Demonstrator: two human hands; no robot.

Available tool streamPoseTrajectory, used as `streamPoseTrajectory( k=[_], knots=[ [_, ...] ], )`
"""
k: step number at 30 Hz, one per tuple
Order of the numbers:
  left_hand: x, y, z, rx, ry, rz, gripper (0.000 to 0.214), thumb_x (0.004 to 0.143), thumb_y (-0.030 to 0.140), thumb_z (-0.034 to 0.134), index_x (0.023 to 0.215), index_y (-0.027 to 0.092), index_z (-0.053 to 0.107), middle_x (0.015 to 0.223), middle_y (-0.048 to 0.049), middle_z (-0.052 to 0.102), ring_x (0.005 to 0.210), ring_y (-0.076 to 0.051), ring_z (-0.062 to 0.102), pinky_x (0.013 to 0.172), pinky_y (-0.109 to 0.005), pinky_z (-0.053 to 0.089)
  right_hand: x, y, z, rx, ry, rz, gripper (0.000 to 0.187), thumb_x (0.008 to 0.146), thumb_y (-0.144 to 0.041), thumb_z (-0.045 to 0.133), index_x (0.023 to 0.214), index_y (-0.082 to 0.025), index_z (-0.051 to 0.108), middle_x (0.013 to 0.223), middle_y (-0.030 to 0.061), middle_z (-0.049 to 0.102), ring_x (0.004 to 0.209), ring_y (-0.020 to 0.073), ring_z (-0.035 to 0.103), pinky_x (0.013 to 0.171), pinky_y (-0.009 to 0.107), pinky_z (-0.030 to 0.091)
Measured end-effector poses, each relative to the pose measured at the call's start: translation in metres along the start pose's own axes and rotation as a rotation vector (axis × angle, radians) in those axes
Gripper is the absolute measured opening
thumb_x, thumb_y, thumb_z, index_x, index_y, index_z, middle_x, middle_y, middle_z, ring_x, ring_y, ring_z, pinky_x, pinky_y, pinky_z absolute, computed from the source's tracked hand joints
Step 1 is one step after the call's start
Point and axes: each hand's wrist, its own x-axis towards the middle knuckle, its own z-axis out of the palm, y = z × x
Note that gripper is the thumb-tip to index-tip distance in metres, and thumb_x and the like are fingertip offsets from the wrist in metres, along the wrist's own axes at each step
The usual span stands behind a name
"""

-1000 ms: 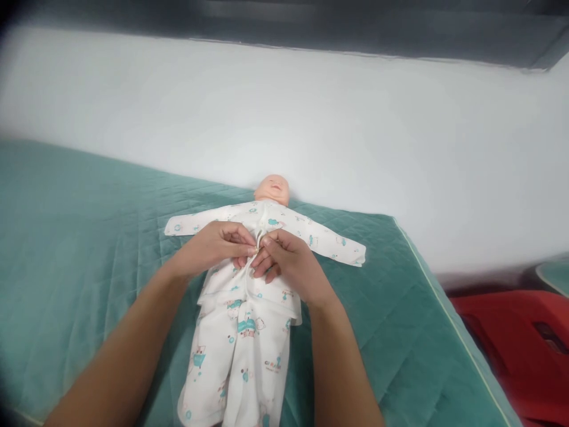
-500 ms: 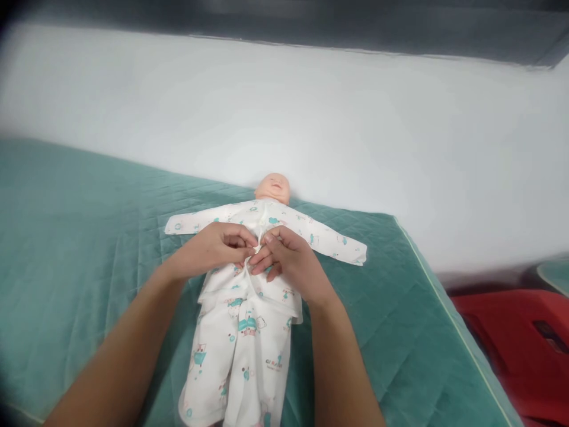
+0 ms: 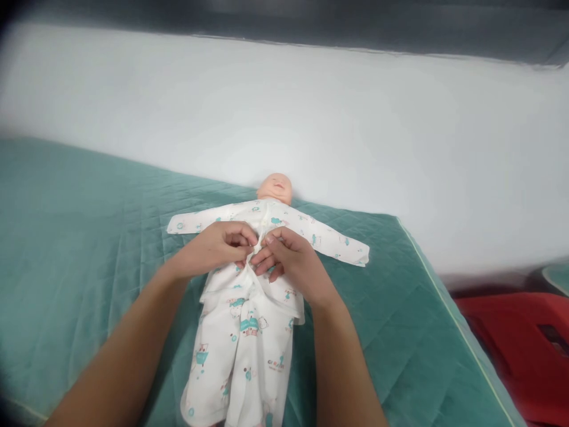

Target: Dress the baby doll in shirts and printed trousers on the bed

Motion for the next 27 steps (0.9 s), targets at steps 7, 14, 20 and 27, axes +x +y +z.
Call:
streamPoseTrajectory(
  k=[7,14,20,27],
  knots=[
    [0.0,0.003,0.001,-0.121,-0.019,0.011,0.022,0.068,0.008,0.055,0.086,0.018,0.058,0.066,0.0043,0.058,0.057,-0.008,0.057,0.056,-0.021,0.049,0.0,0.0,0.0,-0.015,-0.005,-0.001,0.027,0.091,-0.048,0.055,0.087,-0.022,0.055,0.083,0.0049,0.075,0.065,0.0157,0.07,0.049,0.022,0.045],
    [-0.002,0.002,-0.006,-0.174,-0.132,-0.013,0.025,0.068,0.006,0.059,0.091,0.018,0.057,0.07,0.0039,0.058,0.054,-0.006,0.053,0.049,-0.018,0.045,0.0,0.0,0.0,-0.027,-0.008,0.003,0.027,0.092,-0.048,0.054,0.088,-0.022,0.054,0.078,0.004,0.074,0.059,0.0152,0.068,0.047,0.022,0.044],
    [-0.005,0.0,-0.013,-0.181,-0.179,-0.06,0.022,0.074,0.017,0.065,0.095,0.019,0.058,0.075,0.0019,0.061,0.053,-0.007,0.054,0.049,-0.02,0.044,-0.001,0.0,0.0,0.035,0.009,-0.017,0.027,0.09,-0.049,0.055,0.088,-0.022,0.056,0.071,0.0025,0.072,0.051,0.0128,0.062,0.044,0.022,0.041],
    [-0.009,0.0,-0.022,-0.199,-0.221,-0.04,0.028,0.079,0.027,0.067,0.105,0.019,0.061,0.074,0.0,0.064,0.056,-0.009,0.055,0.051,-0.022,0.046,0.0,-0.001,-0.002,0.147,0.141,-0.147,0.022,0.088,-0.043,0.061,0.082,-0.022,0.06,0.069,0.0008,0.067,0.05,0.0106,0.054,0.042,0.022,0.035]
  ],
)
